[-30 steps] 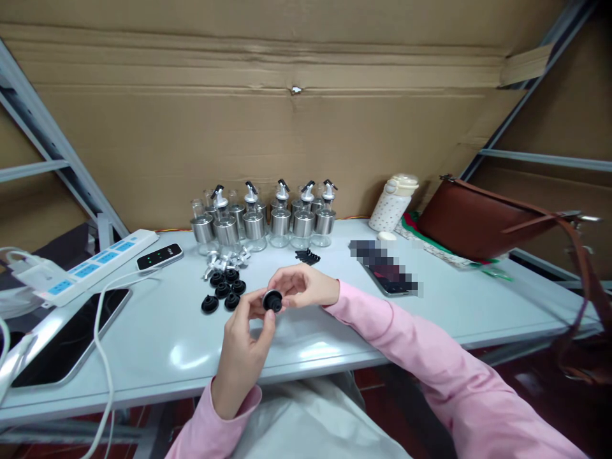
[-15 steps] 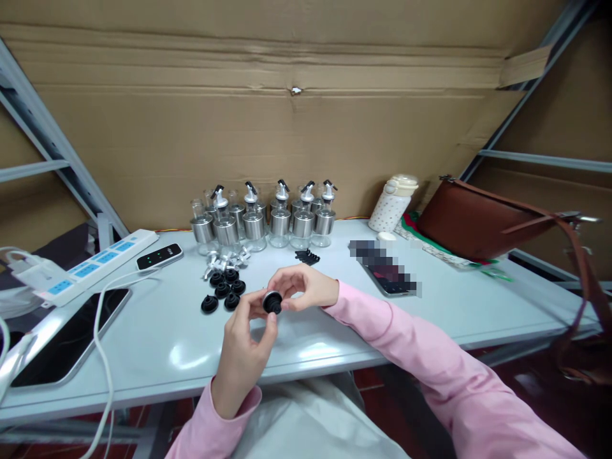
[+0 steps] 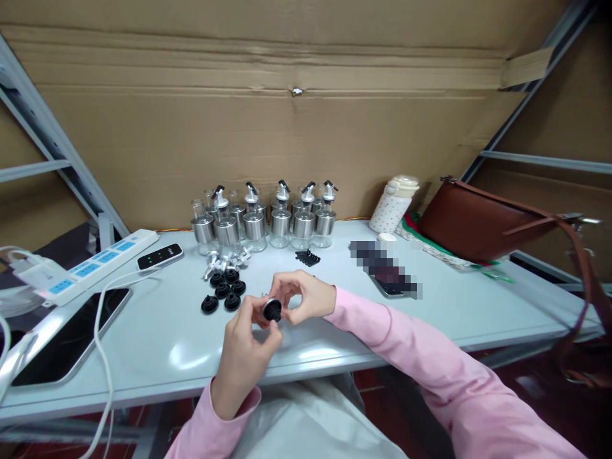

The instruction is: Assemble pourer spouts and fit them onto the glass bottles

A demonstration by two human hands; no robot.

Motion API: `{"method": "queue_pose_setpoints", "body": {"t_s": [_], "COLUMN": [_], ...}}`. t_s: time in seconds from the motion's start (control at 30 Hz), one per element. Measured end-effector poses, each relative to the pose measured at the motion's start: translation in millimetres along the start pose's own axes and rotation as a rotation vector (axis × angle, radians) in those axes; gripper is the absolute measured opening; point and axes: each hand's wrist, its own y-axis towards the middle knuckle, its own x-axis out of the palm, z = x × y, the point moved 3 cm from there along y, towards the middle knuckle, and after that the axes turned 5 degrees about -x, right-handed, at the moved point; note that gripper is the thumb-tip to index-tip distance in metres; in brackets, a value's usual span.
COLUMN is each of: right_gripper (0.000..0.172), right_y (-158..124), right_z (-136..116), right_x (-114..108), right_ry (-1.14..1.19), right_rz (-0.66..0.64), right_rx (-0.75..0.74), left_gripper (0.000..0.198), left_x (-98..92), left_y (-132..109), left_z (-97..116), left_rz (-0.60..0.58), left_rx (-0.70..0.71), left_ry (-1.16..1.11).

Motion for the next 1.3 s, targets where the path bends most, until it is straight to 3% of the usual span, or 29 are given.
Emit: {"method": "queue_pose_setpoints", "body": {"t_s": [0.33,0.63,0.8,0.93,1.03,1.1,1.13,1.2,1.3], "right_gripper": [0.021,0.025,0.026,0.018,0.015,0.012,0.009,0.008,0.014], "right_y": [-1,1,3,2,-4,-13,-18,-25,-29], "right_z": [1,-6,-7,-16,-18,-12,-6,7,29], "right_x": [4,-5,-10,-28,-72,-105,-119,-138,-143], "right_ry": [0.002,0.047,0.015,-0.204,-0.570,-0.828,-0.899,-0.909,-0.843], "right_rz": [0.046,0.150,0.068,0.028,0.292,0.459,0.487,0.495,0.468], "right_rx": [-0.009,-0.125,-0.202,-0.235,-0.123,0.100,0.240,0.368,0.470], "left_gripper": [0.012,0.025,0.025,0.028,0.027,0.025,0.023,0.021,0.014], "left_x": [-2.1,0.0,-2.5,-0.8,0.7,1.5,1.7,1.6,-0.4], "left_y": [-1,1,1,-1,-1,-1,0,0,0], "left_z": [0,-3,-1,-2,-1,-1,-1,0,1], "left_rz": [0.036,0.163,0.173,0.115,0.116,0.113,0.109,0.101,0.123], "left_rx": [0.008,0.065,0.140,0.151,0.143,0.138,0.140,0.150,0.182], "left_ry": [0.061,-0.128,-0.055,-0.039,-0.048,-0.058,-0.062,-0.046,0.043]}}
